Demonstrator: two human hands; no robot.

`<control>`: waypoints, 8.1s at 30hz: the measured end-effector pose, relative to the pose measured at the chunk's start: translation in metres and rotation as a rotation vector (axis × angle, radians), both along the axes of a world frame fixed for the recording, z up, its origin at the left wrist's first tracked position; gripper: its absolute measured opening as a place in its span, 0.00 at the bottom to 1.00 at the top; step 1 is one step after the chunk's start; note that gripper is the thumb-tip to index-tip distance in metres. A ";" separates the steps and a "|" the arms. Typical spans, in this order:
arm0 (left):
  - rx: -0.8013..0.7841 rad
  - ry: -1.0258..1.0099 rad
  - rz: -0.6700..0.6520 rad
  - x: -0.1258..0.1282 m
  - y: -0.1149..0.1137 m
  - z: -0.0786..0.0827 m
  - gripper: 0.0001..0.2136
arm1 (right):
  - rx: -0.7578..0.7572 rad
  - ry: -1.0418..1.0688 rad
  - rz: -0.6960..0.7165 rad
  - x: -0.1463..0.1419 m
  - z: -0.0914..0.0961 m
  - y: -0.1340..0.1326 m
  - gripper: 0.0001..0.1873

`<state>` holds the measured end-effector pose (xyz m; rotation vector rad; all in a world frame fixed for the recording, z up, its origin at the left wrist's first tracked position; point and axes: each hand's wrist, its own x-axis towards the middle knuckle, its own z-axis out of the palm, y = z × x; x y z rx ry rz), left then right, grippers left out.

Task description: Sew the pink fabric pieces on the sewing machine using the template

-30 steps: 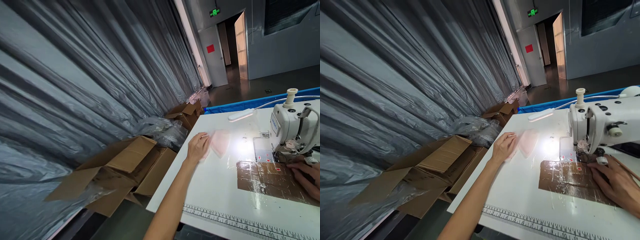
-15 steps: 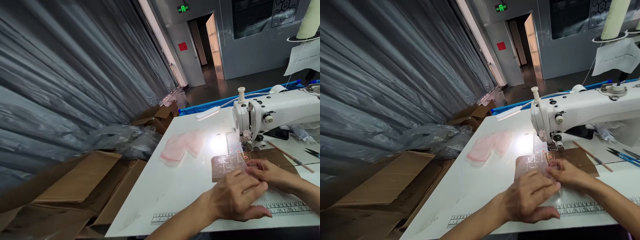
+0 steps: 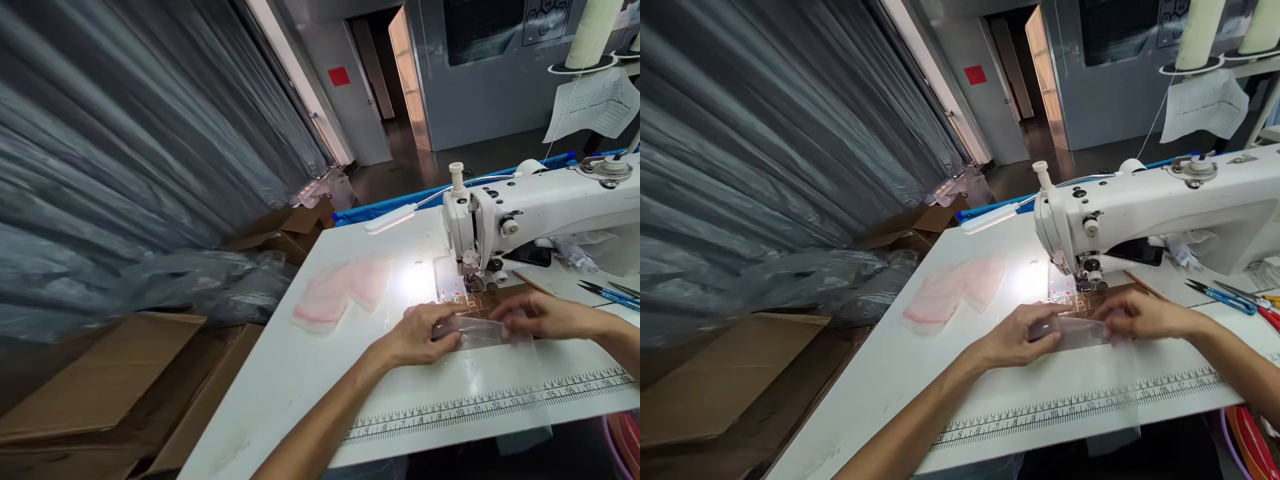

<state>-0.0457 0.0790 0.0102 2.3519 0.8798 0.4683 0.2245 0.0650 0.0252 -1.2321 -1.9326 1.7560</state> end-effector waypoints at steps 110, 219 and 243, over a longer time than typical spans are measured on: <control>0.645 0.403 -0.079 0.019 0.037 -0.017 0.19 | 0.993 -0.224 0.071 -0.018 -0.037 0.005 0.18; 0.795 0.190 -0.178 0.017 0.025 -0.018 0.11 | 1.084 -0.460 -0.008 -0.028 -0.042 0.003 0.23; 0.554 0.183 -0.122 0.011 0.030 -0.012 0.17 | 1.116 -0.519 -0.035 -0.029 -0.037 0.003 0.21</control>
